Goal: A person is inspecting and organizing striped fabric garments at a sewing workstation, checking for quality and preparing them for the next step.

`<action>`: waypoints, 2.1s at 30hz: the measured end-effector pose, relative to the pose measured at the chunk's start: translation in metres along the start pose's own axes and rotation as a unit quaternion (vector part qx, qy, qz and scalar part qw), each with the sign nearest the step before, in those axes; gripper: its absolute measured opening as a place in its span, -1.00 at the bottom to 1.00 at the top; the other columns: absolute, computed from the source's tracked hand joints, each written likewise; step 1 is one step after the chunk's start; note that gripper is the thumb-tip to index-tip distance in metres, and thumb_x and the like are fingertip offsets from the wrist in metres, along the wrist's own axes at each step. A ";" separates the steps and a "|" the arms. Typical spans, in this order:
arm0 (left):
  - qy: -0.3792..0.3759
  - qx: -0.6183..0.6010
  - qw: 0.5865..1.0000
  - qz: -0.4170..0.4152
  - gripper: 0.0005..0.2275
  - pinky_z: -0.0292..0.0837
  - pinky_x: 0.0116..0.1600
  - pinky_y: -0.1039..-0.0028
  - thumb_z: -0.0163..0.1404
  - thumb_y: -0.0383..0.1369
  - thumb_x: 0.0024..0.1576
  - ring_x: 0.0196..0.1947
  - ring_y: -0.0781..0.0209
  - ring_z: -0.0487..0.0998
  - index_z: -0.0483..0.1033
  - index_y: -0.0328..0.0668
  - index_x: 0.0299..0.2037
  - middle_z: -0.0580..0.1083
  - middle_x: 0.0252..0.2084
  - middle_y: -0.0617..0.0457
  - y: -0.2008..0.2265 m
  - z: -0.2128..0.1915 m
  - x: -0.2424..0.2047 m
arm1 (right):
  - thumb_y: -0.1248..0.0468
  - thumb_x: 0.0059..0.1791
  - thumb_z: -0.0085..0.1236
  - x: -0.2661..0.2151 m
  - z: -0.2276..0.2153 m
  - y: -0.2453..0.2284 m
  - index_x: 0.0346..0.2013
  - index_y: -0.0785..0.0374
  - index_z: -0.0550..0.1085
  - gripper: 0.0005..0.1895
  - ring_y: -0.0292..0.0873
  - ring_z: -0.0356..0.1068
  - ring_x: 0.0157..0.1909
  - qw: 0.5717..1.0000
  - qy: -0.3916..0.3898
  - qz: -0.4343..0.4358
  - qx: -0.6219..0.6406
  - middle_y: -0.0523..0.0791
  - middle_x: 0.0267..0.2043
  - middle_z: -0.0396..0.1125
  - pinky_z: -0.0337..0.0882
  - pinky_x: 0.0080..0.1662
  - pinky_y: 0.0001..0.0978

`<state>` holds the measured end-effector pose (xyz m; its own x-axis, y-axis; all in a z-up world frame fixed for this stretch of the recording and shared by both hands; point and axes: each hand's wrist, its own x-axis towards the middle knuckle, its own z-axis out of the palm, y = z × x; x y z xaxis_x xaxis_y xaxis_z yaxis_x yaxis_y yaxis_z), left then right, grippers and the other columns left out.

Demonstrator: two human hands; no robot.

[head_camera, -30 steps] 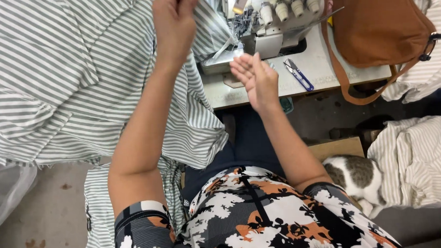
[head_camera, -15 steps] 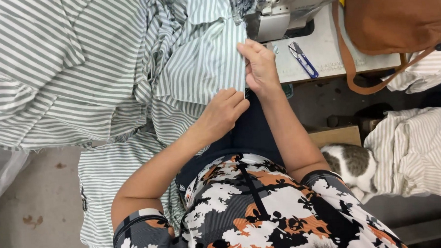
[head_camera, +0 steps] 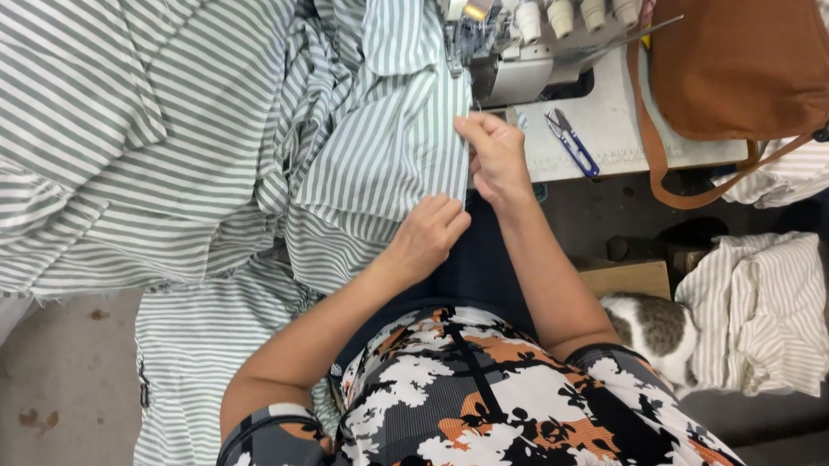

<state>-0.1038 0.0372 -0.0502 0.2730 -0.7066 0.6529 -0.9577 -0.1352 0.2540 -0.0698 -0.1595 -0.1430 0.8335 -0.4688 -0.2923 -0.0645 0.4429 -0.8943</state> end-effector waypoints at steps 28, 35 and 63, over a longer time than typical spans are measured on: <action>0.107 0.048 0.993 0.007 -0.76 0.20 -0.38 0.37 -0.27 -0.59 0.26 -0.49 0.09 0.21 0.23 -0.13 -0.47 0.08 -0.48 0.11 -0.052 0.019 0.060 | 0.39 0.04 0.18 -0.027 0.027 -0.014 -0.06 0.49 0.56 -0.78 -0.26 0.51 -0.28 0.995 0.000 -0.098 0.033 0.10 -0.32 0.52 0.60 -0.27 -0.28; 0.137 0.056 0.989 -0.022 -0.80 0.20 -0.36 0.39 -0.18 -0.54 0.24 -0.49 0.09 0.20 0.22 -0.13 -0.46 0.07 -0.47 0.14 -0.076 0.027 0.082 | 0.30 0.12 0.03 -0.007 0.007 0.016 -0.05 0.47 0.52 -0.74 -0.05 0.56 -0.28 0.990 -0.020 -0.054 0.127 0.13 -0.30 0.48 0.63 -0.22 -0.12; 0.072 -0.027 0.981 -0.179 -0.80 0.43 -0.10 0.23 -0.23 -0.66 0.24 -0.15 -0.15 0.44 0.33 -0.42 0.03 0.38 -0.19 -0.26 -0.100 -0.004 0.090 | 0.48 0.17 -0.09 -0.088 -0.100 -0.064 -0.17 0.51 0.42 -0.88 0.09 0.20 -0.27 0.611 0.151 -0.439 -0.642 0.11 -0.26 0.30 0.27 -0.22 -0.13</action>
<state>0.0169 -0.0103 -0.0142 0.6054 -0.5138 0.6078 -0.7923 -0.3168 0.5214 -0.1937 -0.2229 -0.0936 0.7291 -0.3014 0.6145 -0.2049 -0.9528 -0.2242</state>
